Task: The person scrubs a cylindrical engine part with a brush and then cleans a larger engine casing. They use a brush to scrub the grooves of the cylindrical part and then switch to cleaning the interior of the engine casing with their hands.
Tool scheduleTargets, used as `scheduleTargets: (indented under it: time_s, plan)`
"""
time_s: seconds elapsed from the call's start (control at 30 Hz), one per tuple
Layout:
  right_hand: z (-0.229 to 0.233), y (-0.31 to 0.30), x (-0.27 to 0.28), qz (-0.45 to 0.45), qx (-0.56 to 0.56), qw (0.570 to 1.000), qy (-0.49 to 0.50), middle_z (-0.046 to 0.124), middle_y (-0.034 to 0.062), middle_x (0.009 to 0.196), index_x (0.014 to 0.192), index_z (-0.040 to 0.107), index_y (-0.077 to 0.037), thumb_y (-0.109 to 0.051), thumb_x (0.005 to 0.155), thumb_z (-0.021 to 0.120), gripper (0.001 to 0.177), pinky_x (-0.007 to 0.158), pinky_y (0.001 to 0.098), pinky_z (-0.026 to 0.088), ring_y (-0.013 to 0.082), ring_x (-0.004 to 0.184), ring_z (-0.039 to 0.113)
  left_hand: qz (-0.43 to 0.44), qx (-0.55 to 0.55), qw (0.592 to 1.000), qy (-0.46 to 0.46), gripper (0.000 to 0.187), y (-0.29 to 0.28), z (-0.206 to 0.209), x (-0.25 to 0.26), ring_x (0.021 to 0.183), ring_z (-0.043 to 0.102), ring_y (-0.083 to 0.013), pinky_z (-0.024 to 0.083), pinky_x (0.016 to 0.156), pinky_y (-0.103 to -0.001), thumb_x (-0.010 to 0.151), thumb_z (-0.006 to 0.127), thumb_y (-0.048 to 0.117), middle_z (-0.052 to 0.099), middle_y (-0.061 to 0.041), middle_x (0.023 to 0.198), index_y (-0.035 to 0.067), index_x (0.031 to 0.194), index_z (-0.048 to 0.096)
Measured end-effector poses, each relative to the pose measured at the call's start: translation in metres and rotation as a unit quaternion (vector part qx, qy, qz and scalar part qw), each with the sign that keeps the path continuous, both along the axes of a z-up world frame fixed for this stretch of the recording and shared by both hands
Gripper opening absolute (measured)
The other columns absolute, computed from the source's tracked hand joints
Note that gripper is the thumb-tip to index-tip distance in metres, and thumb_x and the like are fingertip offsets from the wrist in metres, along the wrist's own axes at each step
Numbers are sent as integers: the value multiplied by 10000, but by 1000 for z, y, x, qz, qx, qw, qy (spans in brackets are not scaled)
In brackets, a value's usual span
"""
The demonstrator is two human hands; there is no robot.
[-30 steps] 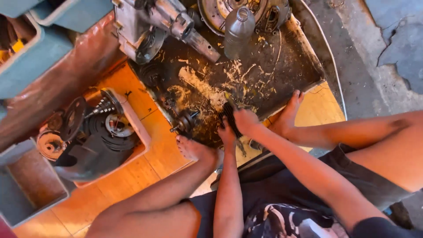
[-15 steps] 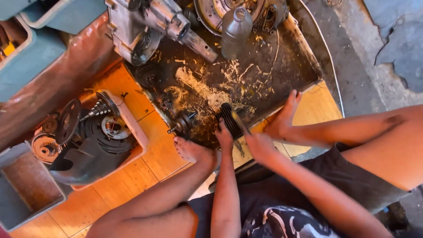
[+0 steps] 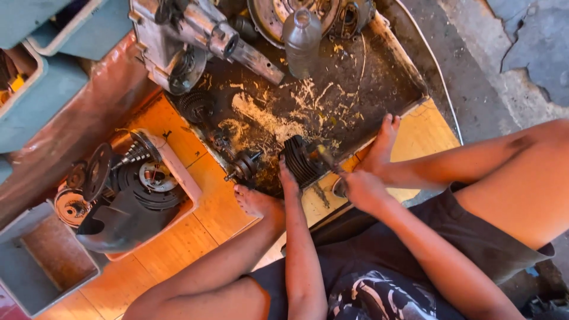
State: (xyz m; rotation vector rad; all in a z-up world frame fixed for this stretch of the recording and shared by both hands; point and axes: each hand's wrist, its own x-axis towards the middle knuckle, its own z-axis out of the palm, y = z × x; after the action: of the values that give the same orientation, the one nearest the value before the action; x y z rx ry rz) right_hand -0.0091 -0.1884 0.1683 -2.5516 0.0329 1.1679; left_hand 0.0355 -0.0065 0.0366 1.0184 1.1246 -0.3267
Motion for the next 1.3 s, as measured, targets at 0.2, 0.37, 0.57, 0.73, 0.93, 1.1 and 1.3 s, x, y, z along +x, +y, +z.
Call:
scheduleTargets:
  time_s: [0.2,0.37,0.57,0.73,0.93,1.1,1.3]
  plan:
    - [-92,52,34,97,-23,991,-84,755,186,897,952,753,-35,-161,955,587,209,706,491,633,386,885,767,0,-18,1000,21,1285,10,-21,-13,1557,138,-467,224,1274,-602,852,737,695,18,-308,1691,-24,1645,26]
    - [-38,50,-14,203,-84,972,-78,651,130,709,1495,504,18,-173,1004,591,534,438,304,528,203,563,662,-48,22,995,87,1211,24,-73,-33,1565,164,-420,183,1274,-596,890,622,809,114,-243,1706,36,1665,102]
    - [-69,61,39,195,-76,976,-57,613,89,739,1354,543,12,-123,1036,538,345,495,304,497,172,609,603,-68,40,992,103,1127,6,1,-1,1551,247,-391,211,1286,-538,882,578,773,246,-256,1674,0,1632,246]
    - [-46,45,3,140,-54,986,-75,707,188,1026,1618,319,-6,-217,889,807,902,716,489,657,336,925,771,-104,51,991,60,1095,3,-11,-9,1536,280,-409,213,1284,-550,889,590,722,278,-287,1648,-61,1595,293]
    - [-40,41,25,73,-48,995,-43,720,227,886,1601,369,18,-96,1002,601,653,617,421,624,321,759,752,-117,108,986,46,969,4,-41,-30,1496,333,-448,245,1262,-566,943,592,663,383,-326,1573,-91,1528,422]
    - [-31,40,-27,146,-131,951,-239,644,20,665,743,744,-211,-152,770,668,100,439,325,521,219,620,724,-135,71,986,60,1126,15,-43,-26,1550,227,-417,189,1287,-552,899,616,741,224,-302,1661,-61,1608,268]
    - [-76,11,0,-156,110,979,-76,730,303,851,1002,730,12,-208,967,576,271,760,583,568,497,914,730,-151,34,987,45,1127,31,-31,-11,1581,52,-443,89,1280,-614,969,535,740,-22,-263,1717,-21,1660,73]
